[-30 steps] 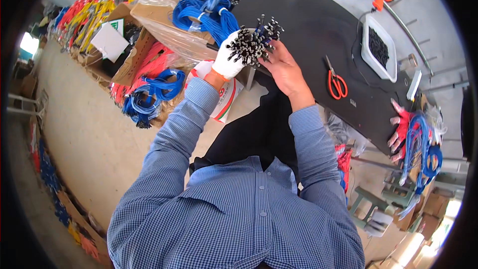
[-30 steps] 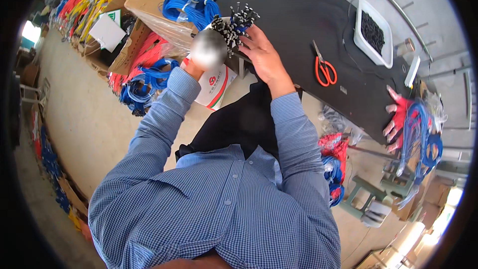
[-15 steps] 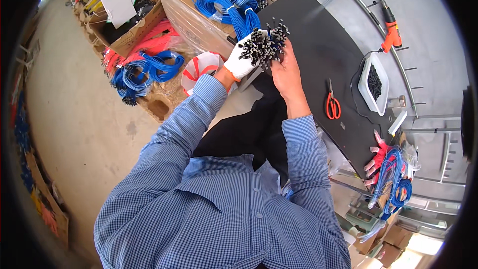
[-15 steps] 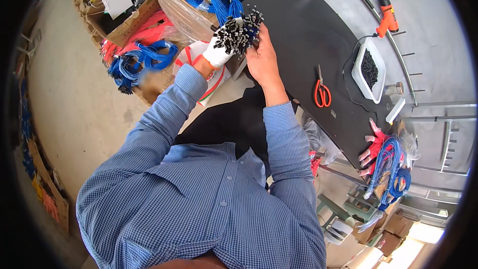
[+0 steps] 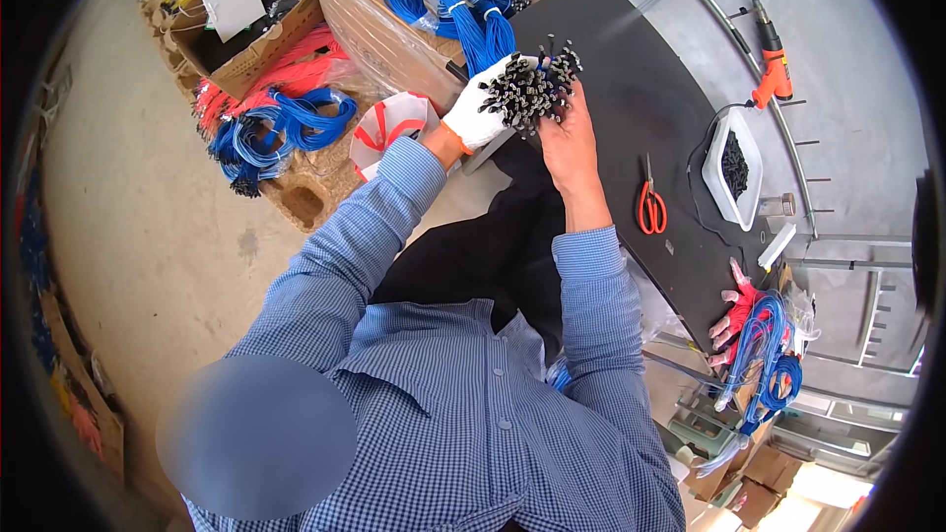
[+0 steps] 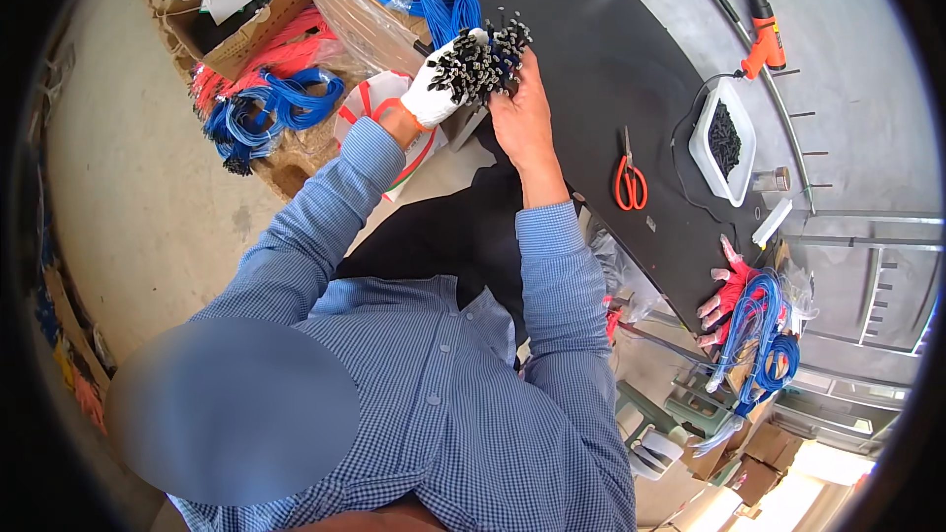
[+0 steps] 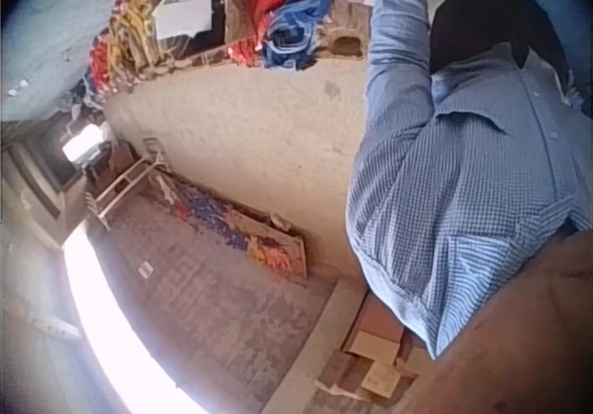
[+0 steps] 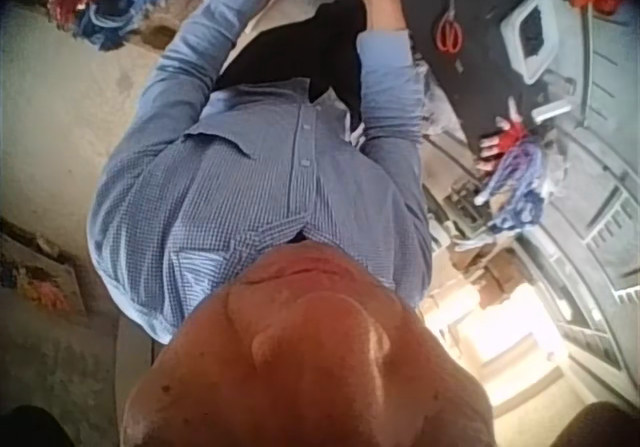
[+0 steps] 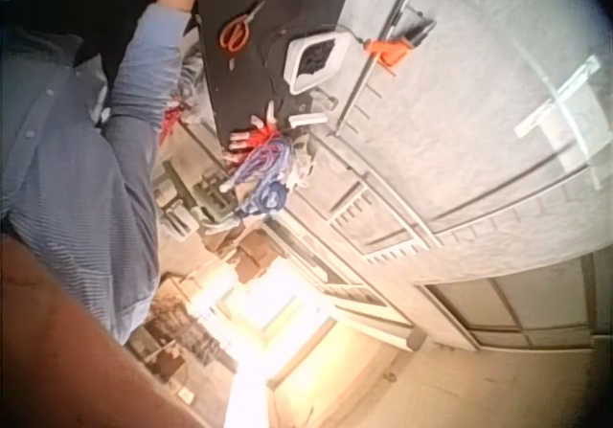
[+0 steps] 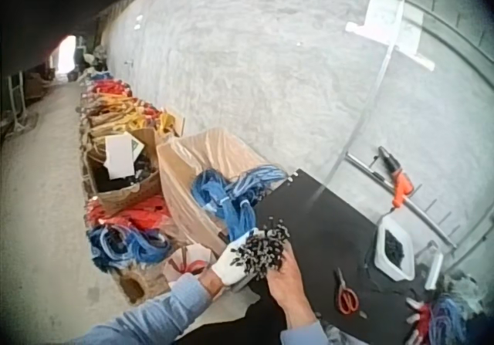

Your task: Trimming excess cable ties from bundles of blue cables using scissors.

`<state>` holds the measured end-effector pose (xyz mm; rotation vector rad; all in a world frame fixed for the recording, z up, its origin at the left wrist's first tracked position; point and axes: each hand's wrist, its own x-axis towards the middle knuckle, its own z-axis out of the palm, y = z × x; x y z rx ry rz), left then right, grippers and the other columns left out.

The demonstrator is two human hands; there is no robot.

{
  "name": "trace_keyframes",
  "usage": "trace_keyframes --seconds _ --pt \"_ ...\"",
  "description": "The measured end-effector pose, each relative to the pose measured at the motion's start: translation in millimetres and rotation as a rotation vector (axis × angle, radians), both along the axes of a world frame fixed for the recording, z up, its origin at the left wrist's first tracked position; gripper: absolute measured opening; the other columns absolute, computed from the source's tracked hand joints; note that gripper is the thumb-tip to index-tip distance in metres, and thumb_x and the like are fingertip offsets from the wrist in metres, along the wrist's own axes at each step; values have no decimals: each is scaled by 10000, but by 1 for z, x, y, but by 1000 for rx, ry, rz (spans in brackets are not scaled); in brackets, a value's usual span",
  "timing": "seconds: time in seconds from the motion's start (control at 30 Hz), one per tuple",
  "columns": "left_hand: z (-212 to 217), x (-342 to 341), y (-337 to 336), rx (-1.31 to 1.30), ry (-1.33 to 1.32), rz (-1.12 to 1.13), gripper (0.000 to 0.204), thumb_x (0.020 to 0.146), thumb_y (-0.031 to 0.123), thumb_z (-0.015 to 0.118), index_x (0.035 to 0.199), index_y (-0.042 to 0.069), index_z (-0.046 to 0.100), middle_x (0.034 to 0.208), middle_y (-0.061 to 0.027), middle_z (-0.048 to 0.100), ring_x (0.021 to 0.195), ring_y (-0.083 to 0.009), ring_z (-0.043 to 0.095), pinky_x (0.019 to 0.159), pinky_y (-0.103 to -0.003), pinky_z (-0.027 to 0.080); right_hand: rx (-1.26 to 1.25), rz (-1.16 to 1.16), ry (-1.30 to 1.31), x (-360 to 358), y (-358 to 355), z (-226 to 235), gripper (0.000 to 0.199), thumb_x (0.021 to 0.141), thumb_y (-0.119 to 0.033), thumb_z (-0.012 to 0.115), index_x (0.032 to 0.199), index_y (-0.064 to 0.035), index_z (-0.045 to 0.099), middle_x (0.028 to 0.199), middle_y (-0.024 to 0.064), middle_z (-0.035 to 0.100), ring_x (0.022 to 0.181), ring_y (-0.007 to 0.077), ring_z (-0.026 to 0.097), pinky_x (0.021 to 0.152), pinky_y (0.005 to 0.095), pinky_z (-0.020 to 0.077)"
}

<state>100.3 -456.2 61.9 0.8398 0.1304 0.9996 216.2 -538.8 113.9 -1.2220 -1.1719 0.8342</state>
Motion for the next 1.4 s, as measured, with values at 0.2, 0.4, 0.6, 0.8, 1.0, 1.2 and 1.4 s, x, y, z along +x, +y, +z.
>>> trace_keyframes --seconds 0.2,0.4,0.6,0.8,1.0,1.2,1.4 --pt "-10 2 7 -98 -291 -229 305 1077 50 493 1375 14 546 1311 -94 667 1161 -183 673 1024 -330 565 8 16 79 0 -4 0 604 900 179 466 1451 -68 488 1305 47 634 1171 144 619 1025 309 502" --pt "-20 7 13 -161 -457 -397 309 1101 112 474 1387 23 551 1324 -93 665 1184 -176 660 1079 -337 529 -11 5 56 0 -7 4 612 890 180 473 1451 -64 487 1318 51 624 1198 155 607 1045 322 493" --pt "-16 11 6 -19 -171 -144 348 1114 147 449 1434 27 516 1363 -99 644 1222 -215 649 1090 -372 527 -8 -23 91 1 -8 6 628 876 197 453 1453 -49 484 1336 65 620 1223 175 606 1083 328 470" --pt "10 4 5 985 556 450 548 933 230 684 1417 11 550 1366 -170 635 1272 -296 609 1105 -407 464 -40 -78 50 23 -17 -22 680 884 193 481 1524 -21 400 1379 85 633 1285 180 599 1124 319 443" --pt "-5 15 31 1306 565 604 618 763 123 737 1349 13 572 1288 -182 664 1188 -398 625 1085 -465 457 83 -51 30 14 -18 -26 711 879 189 481 1555 -11 393 1559 107 481 1428 203 483 1206 365 365" --pt "29 19 73 1164 569 592 426 898 186 659 1306 65 634 1325 -184 668 1188 -361 658 1035 -460 516 57 78 122 18 1 19 804 939 120 504 1656 -76 199 1631 139 401 1475 295 438 1204 421 385" --pt "186 0 265 811 487 769 196 795 156 703 984 109 713 964 -107 711 885 -270 698 830 -388 586 -104 -39 -1 76 -3 -29 678 977 95 503 1614 -53 324 1591 199 432 1370 317 548 1096 409 503"
